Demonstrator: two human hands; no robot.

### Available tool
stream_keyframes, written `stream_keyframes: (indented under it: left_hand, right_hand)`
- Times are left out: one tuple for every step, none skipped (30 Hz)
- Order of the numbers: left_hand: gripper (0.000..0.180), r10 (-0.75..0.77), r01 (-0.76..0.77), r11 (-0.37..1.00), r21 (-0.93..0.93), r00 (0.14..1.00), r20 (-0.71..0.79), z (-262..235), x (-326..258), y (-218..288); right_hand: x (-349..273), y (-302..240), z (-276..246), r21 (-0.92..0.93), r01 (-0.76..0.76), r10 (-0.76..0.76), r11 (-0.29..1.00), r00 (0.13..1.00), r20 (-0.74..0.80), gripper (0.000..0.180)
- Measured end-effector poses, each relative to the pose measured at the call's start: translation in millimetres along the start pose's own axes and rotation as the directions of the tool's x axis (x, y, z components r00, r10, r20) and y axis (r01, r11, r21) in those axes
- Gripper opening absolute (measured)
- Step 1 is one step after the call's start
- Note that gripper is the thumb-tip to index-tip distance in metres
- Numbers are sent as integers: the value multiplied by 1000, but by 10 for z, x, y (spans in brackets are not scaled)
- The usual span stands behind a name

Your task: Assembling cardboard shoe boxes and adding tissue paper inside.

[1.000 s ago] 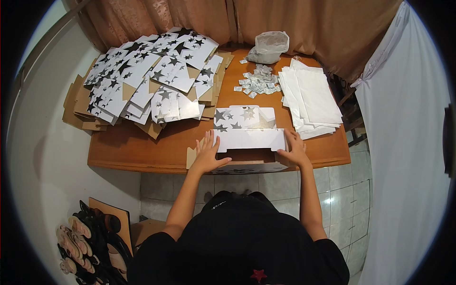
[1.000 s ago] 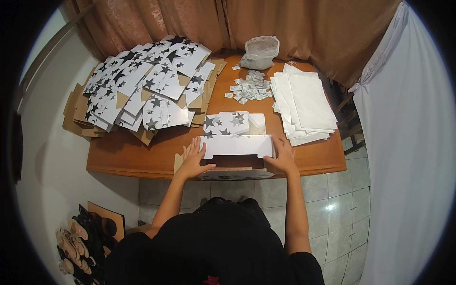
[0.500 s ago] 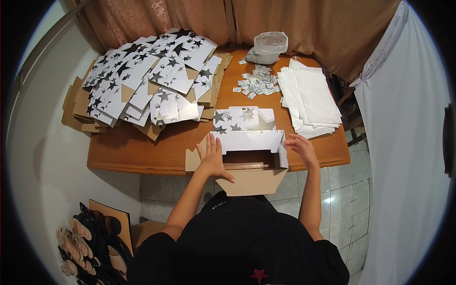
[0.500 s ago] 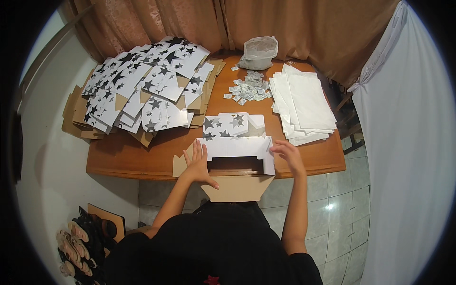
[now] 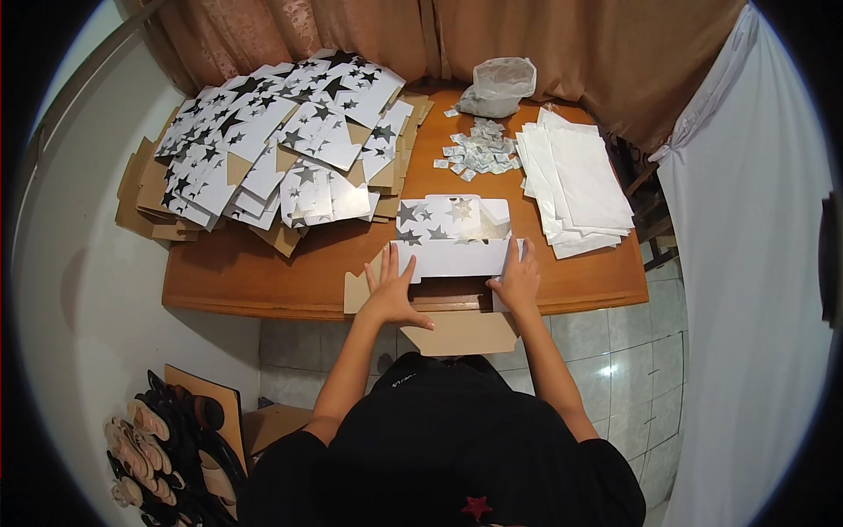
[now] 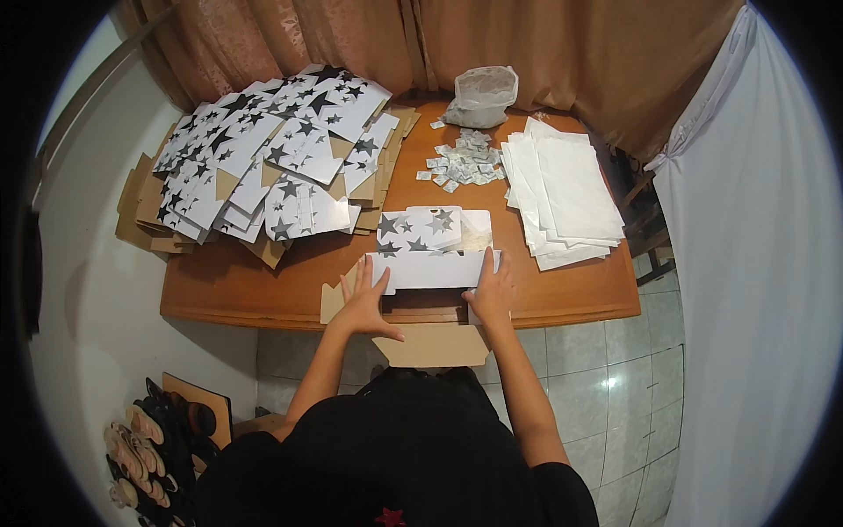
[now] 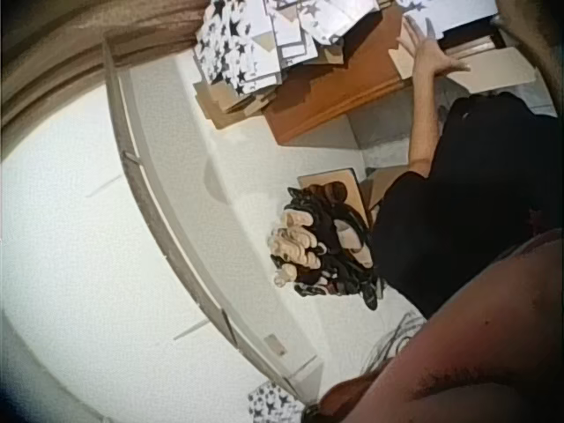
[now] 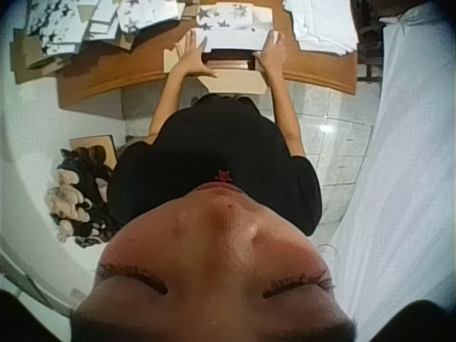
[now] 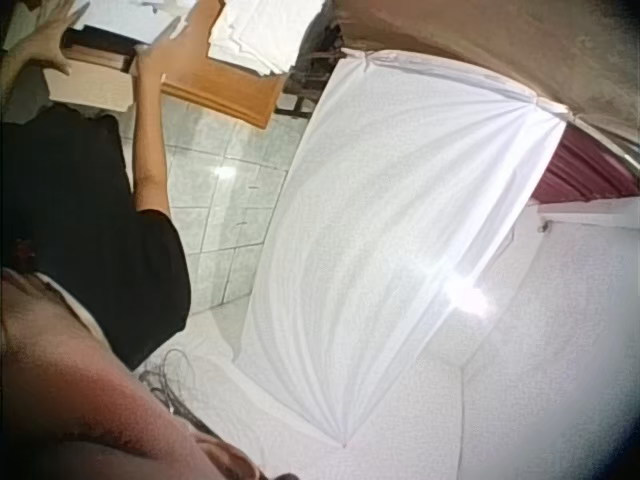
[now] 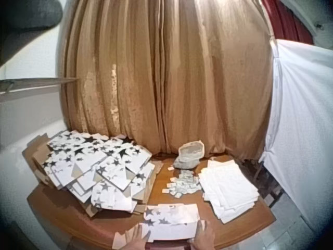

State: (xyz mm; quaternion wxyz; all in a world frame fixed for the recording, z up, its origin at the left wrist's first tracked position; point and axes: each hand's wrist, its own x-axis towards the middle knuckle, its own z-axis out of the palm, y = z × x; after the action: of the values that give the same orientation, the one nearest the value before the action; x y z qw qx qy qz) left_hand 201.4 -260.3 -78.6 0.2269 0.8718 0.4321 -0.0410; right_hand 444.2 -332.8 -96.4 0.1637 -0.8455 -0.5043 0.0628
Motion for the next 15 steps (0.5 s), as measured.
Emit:
stream_keyframes:
  left_hand:
    - [139,-49,46,997,-62,997,-62,-50,-42,-58]
    - [127,-98,83,989,-125,988,-119,-86,-72,-119]
    - [114,-231,199,967,-159,948,-219,-78,-118,-193]
    - [101,-361,309,929,-204,880,-310,-75,-181,-276]
    - [91,-491,439,867,-235,834,-253,-153,-234,-340]
    - [82,-610,560,788,-257,769,-191,-243,-286,-394]
    - [82,-613,563,785,-258,766,-192,-351,-347,-427]
    - [76,-561,487,757,-434,826,-52,-460,-384,-450]
    - [70,-472,416,684,-599,879,72,-516,-401,-457]
    - [70,-474,417,683,-600,878,71,-506,-411,-421]
    - [65,-357,201,706,-679,929,-97,-473,-412,-345]
    - [60,-241,-28,700,-713,931,-273,-444,-393,-265]
    - [61,-109,-143,737,-660,939,-326,-412,-358,-200]
    - [61,25,-259,757,-600,929,-369,-366,-316,-138]
    - [61,23,-257,758,-600,929,-369,-268,-263,-92]
  right_hand:
    - [4,9,8,29,10,-9,1000,1000,-29,98]
    - [6,21,3,57,17,-13,998,998,-59,97]
    - [12,21,-5,55,17,-14,998,998,-60,97]
    - [13,7,-17,56,10,-7,998,999,-54,97]
    - [12,1,-21,57,-1,4,998,999,-48,97]
    - [14,10,-17,57,-3,6,998,999,-48,97]
    - [18,11,-13,50,9,-6,999,998,-58,97]
    - [28,19,-9,43,19,-16,999,997,-69,97]
    - [33,27,-8,44,21,-17,999,997,-69,97]
    - [40,35,-11,74,19,-14,997,998,-60,97]
    - [47,46,-14,103,16,-10,995,999,-52,97]
    - [58,58,-11,104,16,-11,994,999,-52,97]
    - [66,63,2,119,28,-19,993,997,-72,96]
    - [70,66,12,133,39,-27,990,995,-91,96]
    - [78,72,21,135,41,-29,990,996,-90,96]
